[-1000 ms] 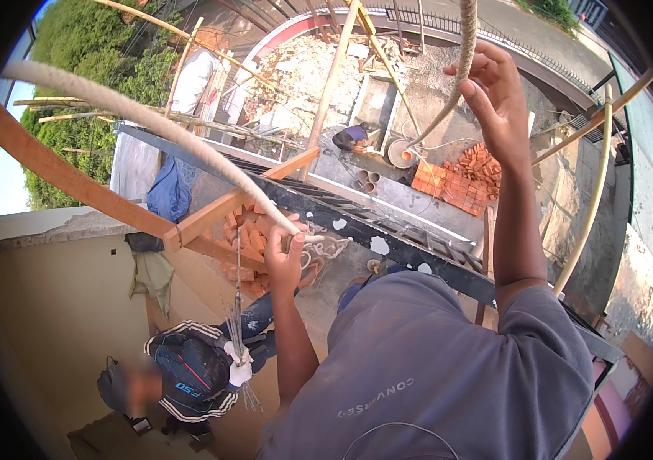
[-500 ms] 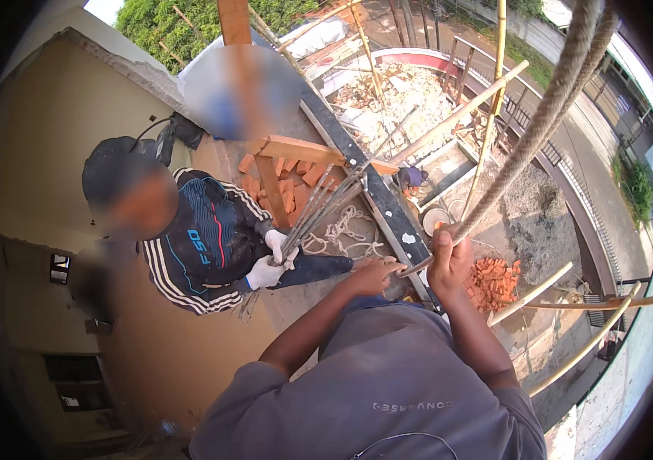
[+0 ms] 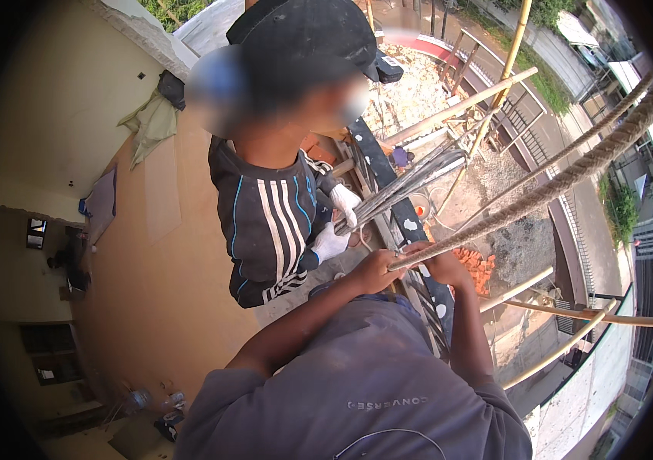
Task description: The person loads red bricks into a bucket, secures the bucket with a rope, and pulls the rope to hoist the bucket of bricks up to the balcony. Another person assists by handing over a bundle of metal rods.
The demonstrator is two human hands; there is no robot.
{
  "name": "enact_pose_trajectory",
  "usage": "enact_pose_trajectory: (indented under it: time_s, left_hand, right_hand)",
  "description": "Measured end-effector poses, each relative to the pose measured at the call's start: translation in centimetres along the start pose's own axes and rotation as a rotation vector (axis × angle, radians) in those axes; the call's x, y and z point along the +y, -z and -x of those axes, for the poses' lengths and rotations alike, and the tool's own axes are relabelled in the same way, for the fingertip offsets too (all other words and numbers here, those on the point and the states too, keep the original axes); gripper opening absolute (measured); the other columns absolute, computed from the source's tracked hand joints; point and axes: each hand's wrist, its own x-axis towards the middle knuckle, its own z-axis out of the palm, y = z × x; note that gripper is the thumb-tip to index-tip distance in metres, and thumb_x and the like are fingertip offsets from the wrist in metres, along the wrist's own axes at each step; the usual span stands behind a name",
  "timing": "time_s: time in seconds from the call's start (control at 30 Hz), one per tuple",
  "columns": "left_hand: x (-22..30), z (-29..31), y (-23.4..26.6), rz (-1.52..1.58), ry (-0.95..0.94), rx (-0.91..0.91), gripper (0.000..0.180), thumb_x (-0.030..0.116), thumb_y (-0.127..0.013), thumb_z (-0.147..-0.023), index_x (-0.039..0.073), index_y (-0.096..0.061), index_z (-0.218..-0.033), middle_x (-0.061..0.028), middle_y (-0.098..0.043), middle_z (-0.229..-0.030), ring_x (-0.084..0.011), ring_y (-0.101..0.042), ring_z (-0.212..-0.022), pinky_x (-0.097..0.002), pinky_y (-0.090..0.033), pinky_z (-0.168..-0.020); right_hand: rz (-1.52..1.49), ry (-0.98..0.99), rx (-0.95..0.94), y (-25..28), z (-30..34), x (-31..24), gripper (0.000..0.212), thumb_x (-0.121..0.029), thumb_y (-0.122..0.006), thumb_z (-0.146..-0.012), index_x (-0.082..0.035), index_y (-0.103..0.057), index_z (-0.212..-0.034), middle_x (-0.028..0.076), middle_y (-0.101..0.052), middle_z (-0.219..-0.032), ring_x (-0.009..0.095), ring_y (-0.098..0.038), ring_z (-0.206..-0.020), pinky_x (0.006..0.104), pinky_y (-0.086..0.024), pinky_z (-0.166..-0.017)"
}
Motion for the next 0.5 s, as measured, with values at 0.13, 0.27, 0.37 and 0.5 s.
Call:
enact_pose_trajectory:
  time_s: [0.13, 0.27, 0.37, 0.5]
  left_hand:
    - [-7.0, 2.2, -0.8, -0.11, 0.035, -0.262, 0.041, 0.039, -0.054, -0.101, 0.005, -0.07, -0.088, -0.0125, -0.071, -0.082, -0.0255, -0.069, -0.078, -0.037, -0.051, -0.073]
    - [-12.8, 5.3, 0.8, -0.458, 0.207, -0.413, 0.035, 0.036, -0.059, -0.096, 0.004, -0.072, -0.087, -0.0154, -0.071, -0.086, -0.0312, -0.069, -0.088, -0.0475, -0.05, -0.079]
    - [-17.1, 10.2, 2.6, -0.54, 0.098, -0.334, 0.042, 0.03, -0.064, -0.093, 0.007, -0.061, -0.128, -0.0174, -0.063, -0.125, -0.0306, -0.063, -0.114, -0.0504, -0.046, -0.098]
    - [-8.5, 14.3, 8.1, 0.002, 0.036, -0.386, 0.063, 0.019, -0.065, -0.091, 0.006, -0.042, -0.148, -0.0201, -0.045, -0.149, -0.0323, -0.048, -0.135, -0.0433, -0.04, -0.11]
  right_hand:
    - [-0.477, 0.563, 0.336, 1.1, 4.9, -14.8, 0.095, -0.073, -0.043, -0.094, 0.003, -0.032, -0.15, 0.022, -0.058, -0.126, 0.032, -0.064, -0.108, 0.0434, -0.054, -0.09]
    - [-0.697, 1.107, 0.569, -3.8, 6.5, -26.4, 0.09, -0.066, -0.041, -0.098, 0.005, -0.024, -0.15, 0.009, -0.053, -0.09, 0.013, -0.049, -0.062, 0.0267, -0.046, -0.054]
    - [-0.784, 1.039, 0.707, -6.6, 6.6, -27.8, 0.037, -0.043, -0.039, -0.108, -0.009, -0.048, -0.099, -0.005, -0.031, -0.065, 0.004, -0.021, -0.048, 0.0217, -0.018, -0.042]
    - [-0.527, 0.85, 1.268, -12.7, 4.5, -23.4, 0.032, -0.035, -0.042, -0.108, -0.009, -0.044, -0.09, -0.005, -0.031, -0.063, 0.004, -0.022, -0.049, 0.0239, -0.018, -0.043]
